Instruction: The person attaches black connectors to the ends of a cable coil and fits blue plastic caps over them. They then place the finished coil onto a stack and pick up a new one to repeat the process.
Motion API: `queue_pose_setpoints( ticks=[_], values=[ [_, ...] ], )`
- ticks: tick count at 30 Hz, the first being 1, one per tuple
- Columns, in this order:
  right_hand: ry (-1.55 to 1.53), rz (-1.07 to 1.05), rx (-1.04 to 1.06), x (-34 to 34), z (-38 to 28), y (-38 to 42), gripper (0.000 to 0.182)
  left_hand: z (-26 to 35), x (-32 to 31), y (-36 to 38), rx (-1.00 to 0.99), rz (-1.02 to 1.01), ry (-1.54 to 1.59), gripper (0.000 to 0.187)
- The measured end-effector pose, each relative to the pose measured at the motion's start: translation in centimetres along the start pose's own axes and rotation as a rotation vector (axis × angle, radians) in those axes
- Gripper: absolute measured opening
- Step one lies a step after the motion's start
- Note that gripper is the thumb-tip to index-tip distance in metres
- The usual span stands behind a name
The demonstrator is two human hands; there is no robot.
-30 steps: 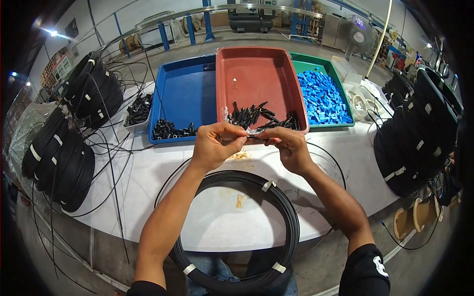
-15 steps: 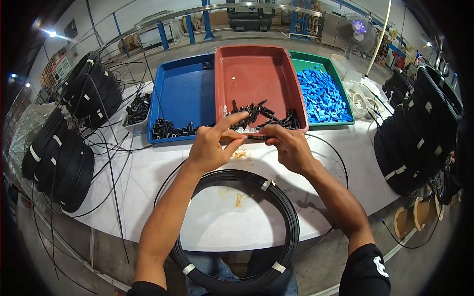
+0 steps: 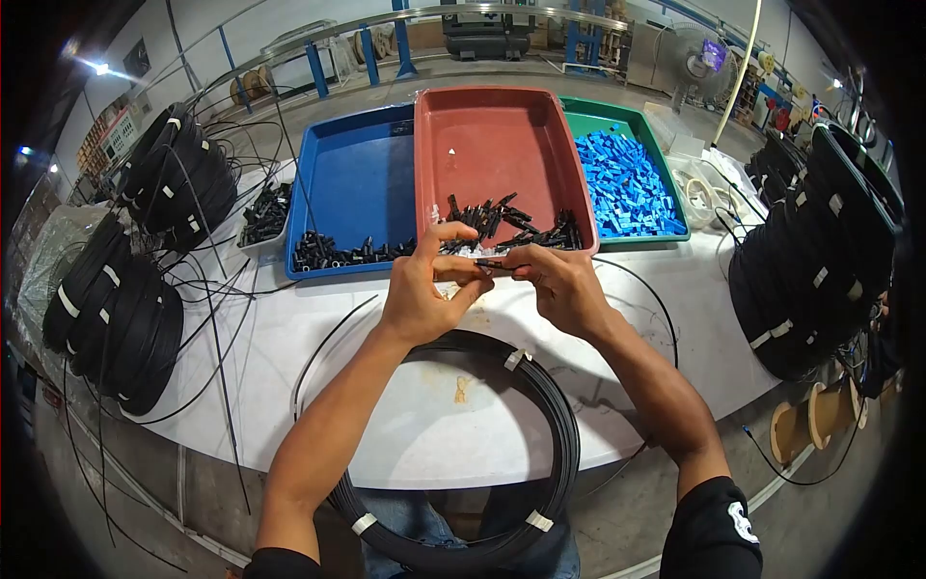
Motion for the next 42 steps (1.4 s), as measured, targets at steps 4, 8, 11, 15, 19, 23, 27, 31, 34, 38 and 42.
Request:
queue_pose_setpoints(
  ticks=[4, 8, 11, 15, 19, 23, 27, 31, 34, 38, 42],
  values=[
    [0.027, 0.012, 0.004, -0.1, -0.2, 0.1, 0.036, -0.2, -0.6, 0.1, 0.04, 0.037, 0.08, 0.051],
    [0.009, 0.049, 0.027, -0.1, 0.0, 0.1, 0.037, -1.3, -0.8, 0.1, 0.136, 0.131, 0.193, 0.04],
    [0.001, 0.064, 0.022, 0.4, -0.1, -0.1, 0.04, -2.4, 0.2, -0.3, 0.017, 0.133, 0.094, 0.028],
    [-0.013, 0.076, 0.037, 0.1, 0.4, 0.0, 0.041, -2.1, 1.1, -0.4, 0.042, 0.125, 0.083, 0.011],
    [0.003, 0.07, 0.05, 0.2, -0.1, 0.0, 0.04, -2.3, 0.7, -0.3, 0.064, 0.099, 0.23, 0.011],
    [-0.013, 0.078, 0.027, 0.0, 0.1, 0.0, 0.037, -2.8, 0.4, -0.1, 0.079, 0.068, 0.296, 0.009],
    [0.001, 0.061, 0.025, -0.1, 0.3, 0.2, 0.035, -2.8, 0.5, -0.1, 0.106, 0.057, 0.236, 0.008],
    [-0.005, 0.059, 0.029, -0.2, 0.3, 0.2, 0.035, -2.7, 0.4, -0.1, 0.103, 0.056, 0.201, 0.008],
    [0.009, 0.066, 0.043, -0.3, 0.3, 0.2, 0.036, -2.4, 0.5, -0.1, 0.061, 0.054, 0.155, 0.009],
    [0.038, 0.025, 0.046, -0.1, 0.1, 0.1, 0.036, -2.0, 0.7, -0.1, 0.017, 0.036, 0.035, 0.016],
    [0.096, -0.032, 0.069, 0.2, -0.2, 0.2, 0.037, -0.5, 0.6, -0.3, -0.089, 0.093, -0.057, 0.025]
  ],
)
Point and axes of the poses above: each hand's wrist, its own y-axis away from the middle knuckle, its own x-axis out of the back of the hand, z = x × y, the point moved 3 cm from there along -y, towards the middle knuckle, and after that the axes turned 3 degrees about z, right-handed, at the moved point
